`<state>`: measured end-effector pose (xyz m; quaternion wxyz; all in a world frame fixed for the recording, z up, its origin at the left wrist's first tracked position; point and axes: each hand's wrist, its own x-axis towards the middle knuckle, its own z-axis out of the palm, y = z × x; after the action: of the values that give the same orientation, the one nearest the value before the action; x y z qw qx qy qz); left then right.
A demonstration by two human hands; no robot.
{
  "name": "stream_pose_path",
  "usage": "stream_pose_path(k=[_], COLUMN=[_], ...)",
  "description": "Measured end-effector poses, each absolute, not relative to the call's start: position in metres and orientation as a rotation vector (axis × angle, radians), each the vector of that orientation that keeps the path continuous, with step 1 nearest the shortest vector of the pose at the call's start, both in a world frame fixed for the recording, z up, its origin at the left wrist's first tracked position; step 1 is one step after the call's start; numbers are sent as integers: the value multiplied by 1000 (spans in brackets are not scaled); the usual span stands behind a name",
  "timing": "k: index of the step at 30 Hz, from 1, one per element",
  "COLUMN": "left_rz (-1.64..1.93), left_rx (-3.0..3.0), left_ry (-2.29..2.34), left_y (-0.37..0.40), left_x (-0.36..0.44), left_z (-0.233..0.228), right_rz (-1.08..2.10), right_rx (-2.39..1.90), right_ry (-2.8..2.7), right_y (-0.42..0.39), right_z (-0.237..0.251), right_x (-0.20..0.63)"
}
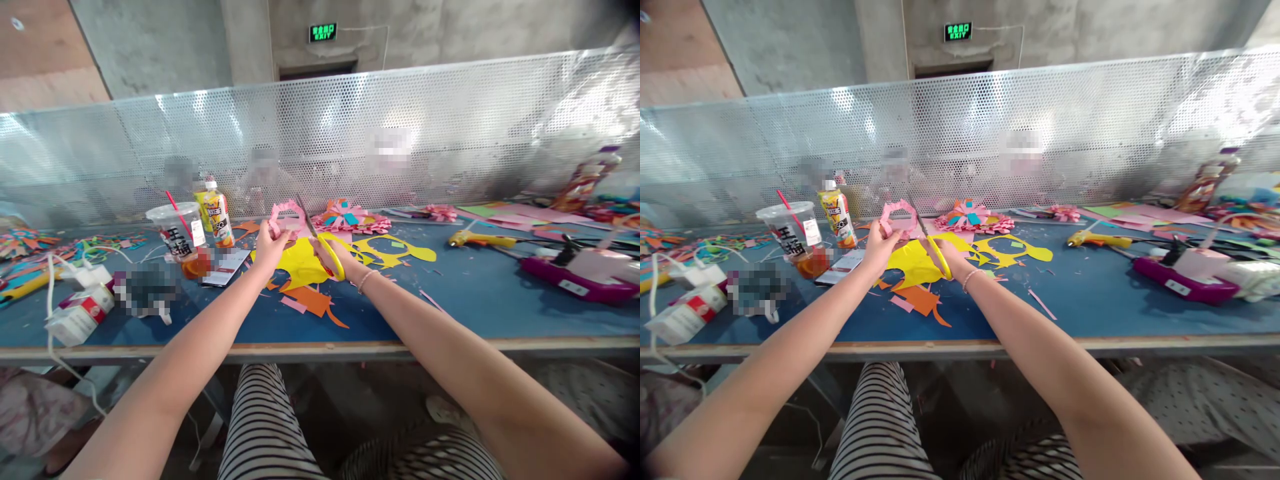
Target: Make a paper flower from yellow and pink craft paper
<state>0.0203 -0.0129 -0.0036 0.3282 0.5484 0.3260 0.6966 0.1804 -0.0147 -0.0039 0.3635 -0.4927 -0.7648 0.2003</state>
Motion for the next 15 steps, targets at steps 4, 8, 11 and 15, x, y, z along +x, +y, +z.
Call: stream_pose_path(k=[4, 8, 11, 15], left_rz=[1858, 1880, 1882, 1897], left_rx=[1540, 1578, 1577, 1607], left_ry=[966, 1059, 1084, 1156], left_y=[-16, -12, -5, -3], left_x=[18, 15, 11, 9], left_z=[-1, -1, -5, -6], right_rz=[463, 409, 444, 537], right_rx=[-1245, -1225, -1251, -1287], right_ry=[-1981, -2011, -1970, -1851], right_y=[-16, -13, -9, 0], right_z=[-3, -3, -5, -9], right_x=[182, 183, 184, 187])
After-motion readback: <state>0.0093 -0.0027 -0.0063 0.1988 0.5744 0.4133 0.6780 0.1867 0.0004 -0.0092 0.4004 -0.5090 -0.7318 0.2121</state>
